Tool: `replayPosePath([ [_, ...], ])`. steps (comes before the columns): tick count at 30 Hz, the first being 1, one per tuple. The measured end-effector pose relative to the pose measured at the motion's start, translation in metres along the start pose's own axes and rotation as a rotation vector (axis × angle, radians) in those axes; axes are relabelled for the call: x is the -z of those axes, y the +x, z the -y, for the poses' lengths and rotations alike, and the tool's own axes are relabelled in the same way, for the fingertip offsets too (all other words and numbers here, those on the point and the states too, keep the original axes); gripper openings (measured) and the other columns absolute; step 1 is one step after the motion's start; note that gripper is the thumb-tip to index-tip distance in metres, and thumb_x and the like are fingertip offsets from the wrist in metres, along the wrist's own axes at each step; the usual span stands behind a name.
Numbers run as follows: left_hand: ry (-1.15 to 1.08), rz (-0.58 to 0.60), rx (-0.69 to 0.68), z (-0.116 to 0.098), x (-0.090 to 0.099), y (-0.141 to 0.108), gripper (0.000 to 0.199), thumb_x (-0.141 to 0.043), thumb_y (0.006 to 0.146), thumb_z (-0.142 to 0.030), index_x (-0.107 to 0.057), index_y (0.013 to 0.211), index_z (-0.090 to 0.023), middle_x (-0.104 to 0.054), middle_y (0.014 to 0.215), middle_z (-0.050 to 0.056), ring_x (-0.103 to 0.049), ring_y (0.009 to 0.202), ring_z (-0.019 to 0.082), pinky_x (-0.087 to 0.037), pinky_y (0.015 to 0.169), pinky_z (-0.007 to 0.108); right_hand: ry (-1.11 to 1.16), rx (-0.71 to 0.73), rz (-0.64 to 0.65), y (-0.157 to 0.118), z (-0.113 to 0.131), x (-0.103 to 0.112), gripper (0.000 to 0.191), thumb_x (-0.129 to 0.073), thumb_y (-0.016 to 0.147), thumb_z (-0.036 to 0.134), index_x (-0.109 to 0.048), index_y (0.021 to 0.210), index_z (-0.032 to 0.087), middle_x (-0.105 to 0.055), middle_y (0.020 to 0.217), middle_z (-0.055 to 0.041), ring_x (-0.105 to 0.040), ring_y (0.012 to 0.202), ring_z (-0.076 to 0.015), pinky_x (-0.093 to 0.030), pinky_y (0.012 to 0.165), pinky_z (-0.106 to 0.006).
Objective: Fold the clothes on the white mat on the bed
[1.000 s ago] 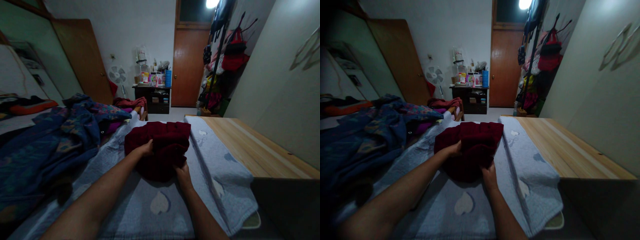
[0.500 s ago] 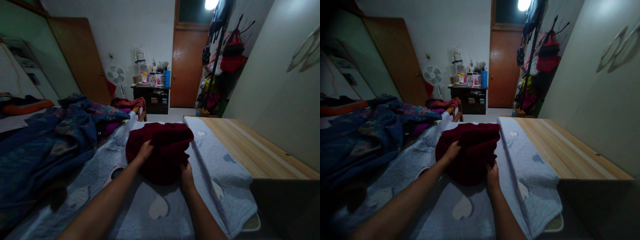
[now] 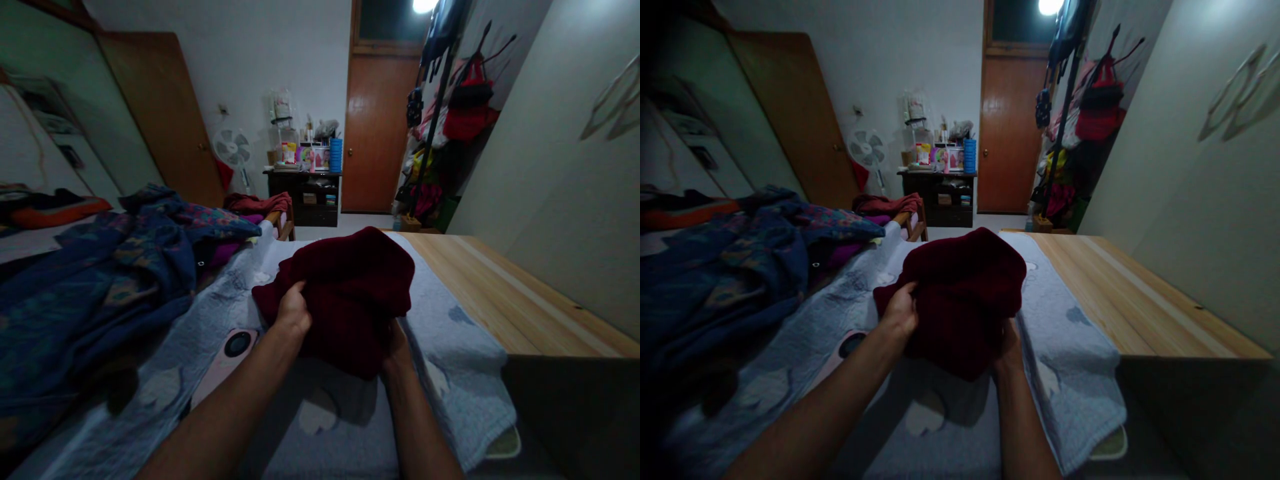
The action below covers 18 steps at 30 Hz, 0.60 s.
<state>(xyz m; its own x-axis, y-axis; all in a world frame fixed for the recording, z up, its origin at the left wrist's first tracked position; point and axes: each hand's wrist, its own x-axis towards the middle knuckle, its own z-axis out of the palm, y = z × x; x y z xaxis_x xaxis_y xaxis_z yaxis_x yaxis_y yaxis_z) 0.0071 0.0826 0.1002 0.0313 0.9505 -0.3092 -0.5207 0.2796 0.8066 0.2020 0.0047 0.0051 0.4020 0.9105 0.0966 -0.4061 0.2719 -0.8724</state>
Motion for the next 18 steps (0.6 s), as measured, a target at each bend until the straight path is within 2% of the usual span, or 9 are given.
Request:
replayPosePath([
  [2,-0.029,-0.039,-0.005,0.002,0.002,0.007,0.043,-0.054,0.079,-0.033,-0.061,0.117,-0.014,-0.074,0.101,0.011,-0.069,0.096,0.027,-0.055,0.089,0.043,0.061,-0.043,-0.011,0.001,0.001,0.0,0.046,-0.062,0.081,0.055,-0.068,0.115,0.025,-0.073,0.108,-0.0038,-0.066,0.107,-0.029,-0.056,0.092,-0.046],
  [5,0.075,-0.038,-0.129,0.001,0.009,0.019,0.045,-0.063,0.074,-0.028,-0.059,0.118,-0.016,-0.072,0.107,0.01,-0.068,0.098,0.025,-0.052,0.092,0.041,0.098,-0.016,-0.031,-0.001,0.005,-0.004,0.043,-0.063,0.08,0.052,-0.067,0.115,0.026,-0.071,0.114,-0.0025,-0.063,0.112,-0.0273,-0.053,0.098,-0.046],
  [8,0.421,0.078,-0.325,-0.011,0.023,0.032,0.052,-0.073,0.066,-0.026,-0.061,0.116,-0.019,-0.071,0.11,0.009,-0.066,0.103,0.025,-0.048,0.096,0.04,0.119,-0.007,0.023,-0.007,0.007,-0.009,0.051,-0.064,0.08,0.047,-0.059,0.126,0.027,-0.064,0.128,-0.0027,-0.058,0.121,-0.0261,-0.047,0.104,-0.048],
  [11,0.881,0.207,-0.454,-0.033,0.036,0.046,0.049,-0.079,0.06,-0.031,-0.068,0.106,-0.017,-0.071,0.108,0.01,-0.062,0.108,0.031,-0.045,0.097,0.039,0.03,0.003,0.069,-0.012,0.004,-0.012,0.068,-0.067,0.079,0.044,-0.043,0.14,0.029,-0.053,0.141,-0.0037,-0.052,0.128,-0.0252,-0.041,0.108,-0.049],
  [15,1.356,0.166,-0.56,-0.059,0.042,0.068,0.046,-0.078,0.06,-0.038,-0.071,0.101,-0.017,-0.067,0.114,0.013,-0.054,0.118,0.037,-0.038,0.102,0.041,-0.258,0.094,0.038,-0.012,-0.01,-0.011,0.095,-0.082,0.063,0.037,-0.034,0.144,0.025,-0.044,0.148,-0.009,-0.043,0.135,-0.0266,-0.03,0.115,-0.049],
  [18,1.509,0.134,-0.644,-0.064,0.044,0.089,0.06,-0.077,0.059,-0.045,-0.068,0.111,-0.018,-0.058,0.129,0.014,-0.045,0.127,0.039,-0.03,0.109,0.046,-0.348,0.122,0.008,-0.011,-0.02,-0.009,0.1,-0.084,0.06,0.035,-0.032,0.144,0.023,-0.043,0.148,-0.0116,-0.042,0.134,-0.0272,-0.027,0.116,-0.051],
])
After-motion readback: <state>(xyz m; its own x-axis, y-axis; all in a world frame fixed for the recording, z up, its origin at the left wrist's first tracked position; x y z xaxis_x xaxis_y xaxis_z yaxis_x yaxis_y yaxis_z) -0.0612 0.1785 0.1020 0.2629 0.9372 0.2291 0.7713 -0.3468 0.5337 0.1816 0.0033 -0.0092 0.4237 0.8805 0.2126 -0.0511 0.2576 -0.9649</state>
